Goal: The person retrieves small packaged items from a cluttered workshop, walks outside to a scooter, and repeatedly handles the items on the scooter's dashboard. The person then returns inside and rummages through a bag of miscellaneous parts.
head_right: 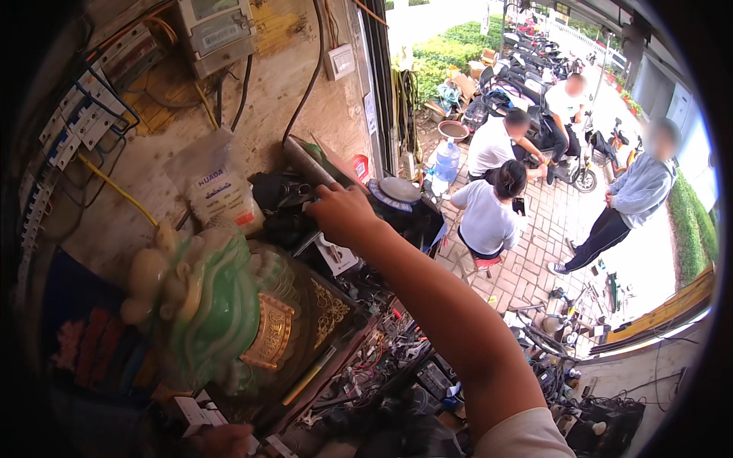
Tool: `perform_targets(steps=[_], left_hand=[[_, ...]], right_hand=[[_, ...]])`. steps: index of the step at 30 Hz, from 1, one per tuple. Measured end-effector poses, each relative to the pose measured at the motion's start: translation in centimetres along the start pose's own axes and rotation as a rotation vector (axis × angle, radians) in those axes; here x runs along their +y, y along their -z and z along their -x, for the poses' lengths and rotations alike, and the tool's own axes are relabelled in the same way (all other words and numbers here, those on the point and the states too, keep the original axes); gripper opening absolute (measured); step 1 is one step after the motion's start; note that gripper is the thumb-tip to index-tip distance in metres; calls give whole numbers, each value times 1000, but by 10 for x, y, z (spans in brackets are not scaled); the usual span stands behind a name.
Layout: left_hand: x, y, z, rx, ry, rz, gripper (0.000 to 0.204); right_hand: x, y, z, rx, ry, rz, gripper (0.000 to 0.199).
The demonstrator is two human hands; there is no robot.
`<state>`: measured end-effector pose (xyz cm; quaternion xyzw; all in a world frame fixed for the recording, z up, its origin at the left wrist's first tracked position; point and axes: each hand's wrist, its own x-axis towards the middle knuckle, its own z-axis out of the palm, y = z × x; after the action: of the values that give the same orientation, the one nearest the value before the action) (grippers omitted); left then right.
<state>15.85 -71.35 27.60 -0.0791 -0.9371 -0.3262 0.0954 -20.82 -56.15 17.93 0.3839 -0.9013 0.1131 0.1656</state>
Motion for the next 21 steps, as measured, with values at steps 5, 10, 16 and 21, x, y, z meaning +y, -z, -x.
perform_targets(steps=[5,10,16,21], left_hand=[[-21,-62,56,41,172,169,34],[-22,-80,59,-25,221,239,32],[-23,-90,51,-75,176,258,31],[-21,-97,43,-92,59,287,33]], right_hand=[[-3,-12,-10,-82,10,-3,13],[4,2,-2,110,-21,-99,16],[0,45,3,407,-50,-375,22],[-3,76,-6,620,-221,-712,17]])
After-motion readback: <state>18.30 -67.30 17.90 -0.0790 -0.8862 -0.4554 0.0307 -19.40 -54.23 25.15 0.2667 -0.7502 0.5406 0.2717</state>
